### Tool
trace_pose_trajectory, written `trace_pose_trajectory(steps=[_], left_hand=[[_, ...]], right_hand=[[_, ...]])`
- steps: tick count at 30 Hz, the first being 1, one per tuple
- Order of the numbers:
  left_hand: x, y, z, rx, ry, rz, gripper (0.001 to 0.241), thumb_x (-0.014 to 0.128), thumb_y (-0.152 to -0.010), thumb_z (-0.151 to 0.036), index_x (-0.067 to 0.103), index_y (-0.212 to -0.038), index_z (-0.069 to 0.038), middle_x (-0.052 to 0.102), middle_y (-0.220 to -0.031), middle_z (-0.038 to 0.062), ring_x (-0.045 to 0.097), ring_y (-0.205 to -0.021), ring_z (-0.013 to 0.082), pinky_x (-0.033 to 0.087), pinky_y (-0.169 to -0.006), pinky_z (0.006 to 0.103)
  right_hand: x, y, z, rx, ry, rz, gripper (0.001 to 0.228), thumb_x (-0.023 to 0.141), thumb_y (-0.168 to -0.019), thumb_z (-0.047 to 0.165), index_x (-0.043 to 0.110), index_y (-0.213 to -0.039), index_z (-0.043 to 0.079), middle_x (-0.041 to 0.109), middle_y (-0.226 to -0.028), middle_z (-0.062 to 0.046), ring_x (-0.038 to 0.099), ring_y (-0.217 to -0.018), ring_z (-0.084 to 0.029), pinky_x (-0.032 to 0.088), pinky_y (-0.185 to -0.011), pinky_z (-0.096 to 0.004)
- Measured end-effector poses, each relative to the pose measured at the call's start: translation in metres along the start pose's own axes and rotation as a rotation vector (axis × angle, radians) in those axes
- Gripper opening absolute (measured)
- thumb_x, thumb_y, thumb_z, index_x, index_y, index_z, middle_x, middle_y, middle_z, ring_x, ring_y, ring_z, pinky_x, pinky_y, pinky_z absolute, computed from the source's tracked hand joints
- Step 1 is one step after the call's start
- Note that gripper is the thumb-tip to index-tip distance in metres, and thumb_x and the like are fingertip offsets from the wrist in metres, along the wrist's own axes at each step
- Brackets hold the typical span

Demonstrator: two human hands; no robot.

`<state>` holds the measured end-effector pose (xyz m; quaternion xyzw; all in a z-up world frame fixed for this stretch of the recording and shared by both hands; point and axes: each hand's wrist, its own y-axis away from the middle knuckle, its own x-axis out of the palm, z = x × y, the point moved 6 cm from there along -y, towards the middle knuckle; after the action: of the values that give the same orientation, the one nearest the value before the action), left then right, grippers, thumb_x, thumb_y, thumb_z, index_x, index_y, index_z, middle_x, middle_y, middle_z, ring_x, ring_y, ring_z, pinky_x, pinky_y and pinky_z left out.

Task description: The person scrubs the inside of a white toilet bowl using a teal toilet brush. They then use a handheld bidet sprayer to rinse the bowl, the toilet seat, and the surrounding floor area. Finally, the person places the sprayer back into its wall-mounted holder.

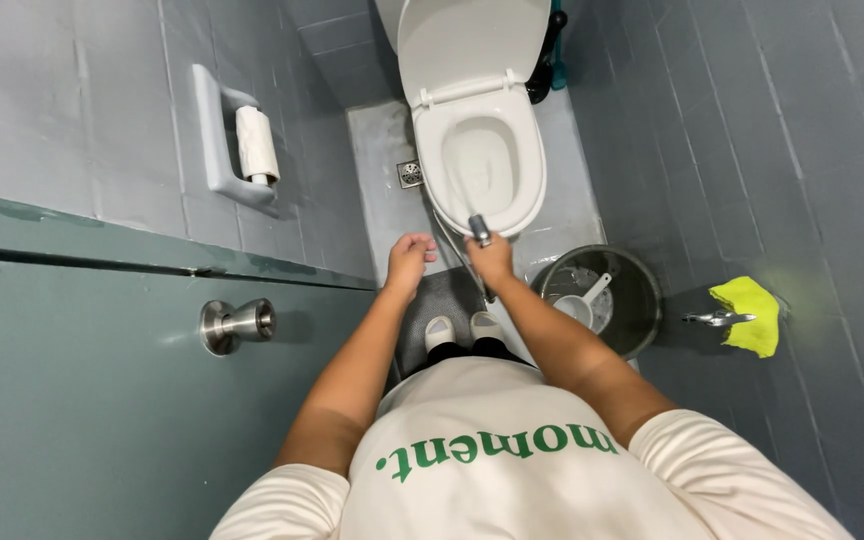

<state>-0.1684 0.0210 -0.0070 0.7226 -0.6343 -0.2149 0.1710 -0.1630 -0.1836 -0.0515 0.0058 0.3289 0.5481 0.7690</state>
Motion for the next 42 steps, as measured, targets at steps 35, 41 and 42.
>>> trace_pose_trajectory(steps=[35, 41, 42], left_hand=[[0.009, 0.018, -0.009, -0.036, -0.007, 0.041, 0.019, 0.055, -0.096, -0.015, 0.067, -0.109, -0.009, 0.073, -0.092, 0.006, 0.072, -0.075, 0.0132, 0.048, -0.057, 0.0182], [0.0, 0.021, -0.012, -0.039, 0.006, 0.017, 0.018, 0.055, -0.097, -0.016, 0.067, -0.109, -0.009, 0.074, -0.091, 0.006, 0.072, -0.074, 0.0119, 0.047, -0.056, 0.0172], [-0.002, 0.019, -0.008, -0.045, 0.011, 0.016, 0.018, 0.055, -0.097, -0.016, 0.067, -0.109, -0.01, 0.074, -0.092, 0.006, 0.072, -0.074, 0.0121, 0.048, -0.056, 0.0175]], right_hand=[[-0.012, -0.019, -0.055, 0.205, -0.169, -0.017, 0.023, 0.08, -0.078, 0.027, 0.069, -0.069, 0.008, 0.063, -0.05, -0.011, 0.069, -0.048, -0.025, 0.052, -0.045, -0.039], [-0.027, -0.045, -0.083, 0.329, -0.195, -0.145, 0.02, 0.076, -0.079, 0.029, 0.071, -0.077, 0.01, 0.064, -0.054, -0.01, 0.069, -0.05, -0.025, 0.055, -0.05, -0.037], [-0.029, -0.043, -0.076, 0.305, -0.193, -0.126, 0.019, 0.075, -0.08, 0.027, 0.07, -0.074, 0.009, 0.063, -0.052, -0.01, 0.068, -0.047, -0.025, 0.054, -0.046, -0.037]])
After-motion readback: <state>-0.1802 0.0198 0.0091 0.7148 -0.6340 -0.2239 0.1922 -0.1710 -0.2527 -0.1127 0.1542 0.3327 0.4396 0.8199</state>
